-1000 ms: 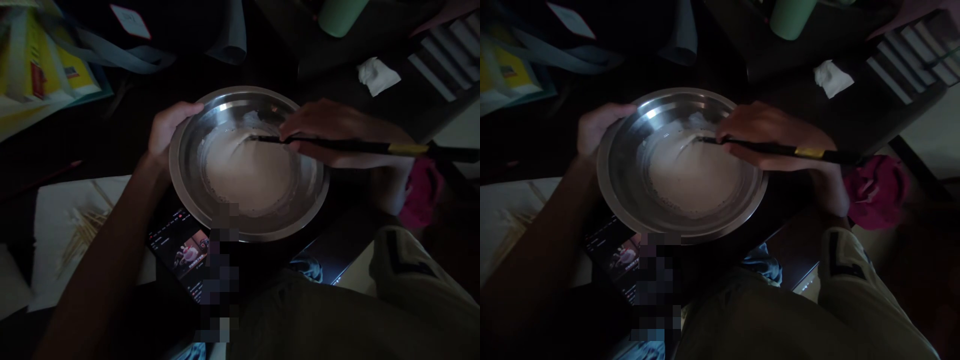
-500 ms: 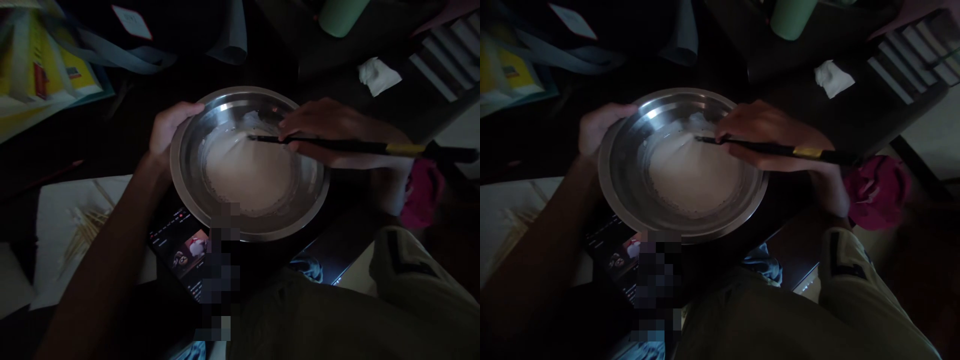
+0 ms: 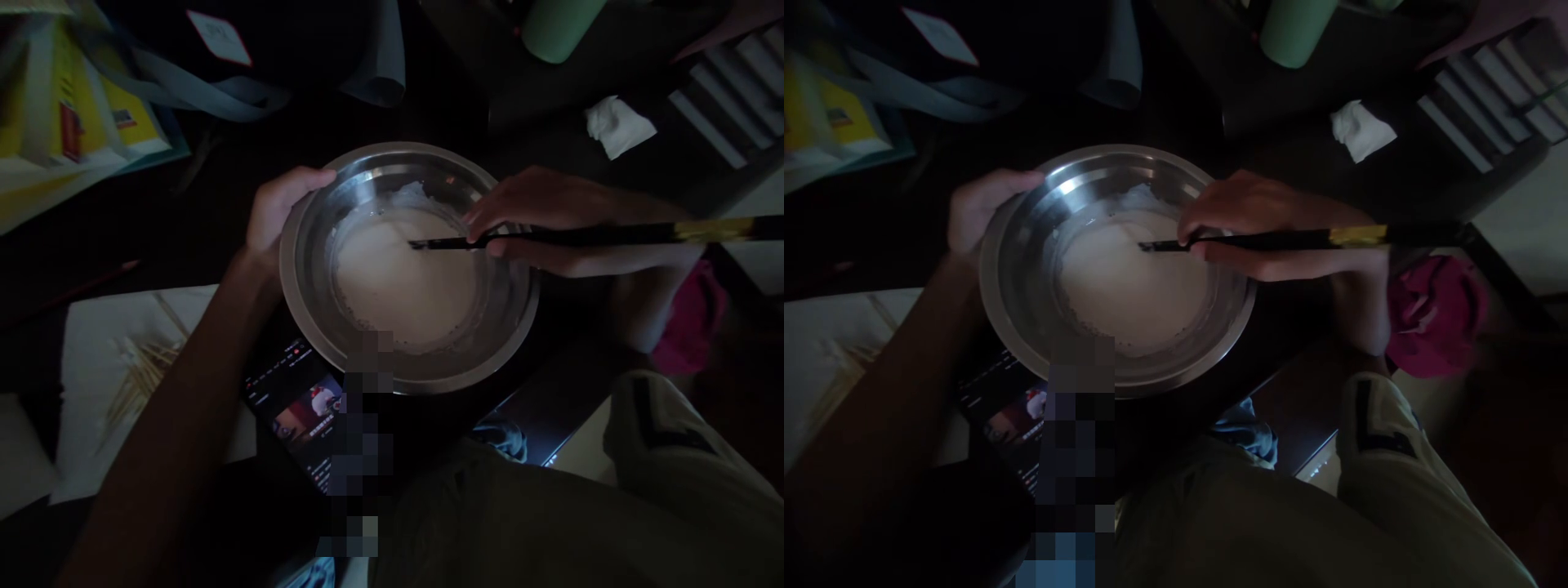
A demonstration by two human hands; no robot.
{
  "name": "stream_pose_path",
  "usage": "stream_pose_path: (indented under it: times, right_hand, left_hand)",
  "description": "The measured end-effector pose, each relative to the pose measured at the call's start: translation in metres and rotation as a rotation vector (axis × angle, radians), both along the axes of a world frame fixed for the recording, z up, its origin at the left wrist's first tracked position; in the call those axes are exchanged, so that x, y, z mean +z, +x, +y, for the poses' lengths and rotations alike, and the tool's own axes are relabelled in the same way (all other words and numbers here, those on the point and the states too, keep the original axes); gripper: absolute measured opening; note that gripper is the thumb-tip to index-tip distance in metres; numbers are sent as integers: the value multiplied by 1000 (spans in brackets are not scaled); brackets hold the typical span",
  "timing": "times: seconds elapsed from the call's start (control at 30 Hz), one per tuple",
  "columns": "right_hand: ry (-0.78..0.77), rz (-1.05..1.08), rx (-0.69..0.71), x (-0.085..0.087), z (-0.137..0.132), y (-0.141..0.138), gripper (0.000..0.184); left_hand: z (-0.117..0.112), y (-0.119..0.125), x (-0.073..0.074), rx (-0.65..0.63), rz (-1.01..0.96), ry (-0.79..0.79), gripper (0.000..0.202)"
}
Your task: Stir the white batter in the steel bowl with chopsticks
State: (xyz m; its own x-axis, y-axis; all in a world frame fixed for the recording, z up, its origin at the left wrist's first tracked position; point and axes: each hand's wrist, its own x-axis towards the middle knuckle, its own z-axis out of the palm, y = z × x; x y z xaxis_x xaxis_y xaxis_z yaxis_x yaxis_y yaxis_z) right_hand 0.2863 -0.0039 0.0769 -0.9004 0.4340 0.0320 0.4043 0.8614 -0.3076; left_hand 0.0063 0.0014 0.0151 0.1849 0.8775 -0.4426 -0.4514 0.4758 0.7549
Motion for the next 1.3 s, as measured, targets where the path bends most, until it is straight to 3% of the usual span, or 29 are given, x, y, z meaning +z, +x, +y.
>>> stream_pose_path:
  times: [0.13,0.23,0.37,0.47,0.6,0.7,0.83,0.93,1.0,1.07,1.17,1.23,1.3]
  right_hand:
    - [-171,-61,195,14,3,2,24]
    - [-248,-17,334,2,2,-14,25]
    - [-32,72,134,-15,0,-15,28]
    - [55,15,11,-4,2,3,28]
    - [-98,-46,207,11,3,8,26]
    - [-204,11,364,0,1,-10,25]
    - [-45,90,123,-15,0,-15,26]
    - [75,59,-12,-5,2,1,25]
    - [49,9,0,6,3,8,25]
    - [-61,-41,111,11,3,5,25]
    - [-196,-28,283,-1,1,-12,26]
    - [-139,51,240,-14,0,-20,26]
    - [-26,111,108,-21,0,-19,27]
  left_hand:
    - [0,0,-1,2,0,2,37]
    - [1,-1,-4,17,11,1,34]
    - [1,0,-5,3,-3,28,34]
    - [0,1,-3,14,15,6,37]
    - [2,-1,-3,19,37,-17,39]
    - [3,-2,-4,46,61,-39,38]
    - [2,-1,-4,35,38,-20,37]
    - [0,0,-2,14,20,-26,36]
    - [0,-1,-2,13,28,-26,35]
    - [1,-1,-3,1,23,-11,35]
    - [3,-2,-5,-20,9,25,35]
    - [3,-2,-6,-12,22,30,34]
    - [2,-1,-5,9,38,15,34]
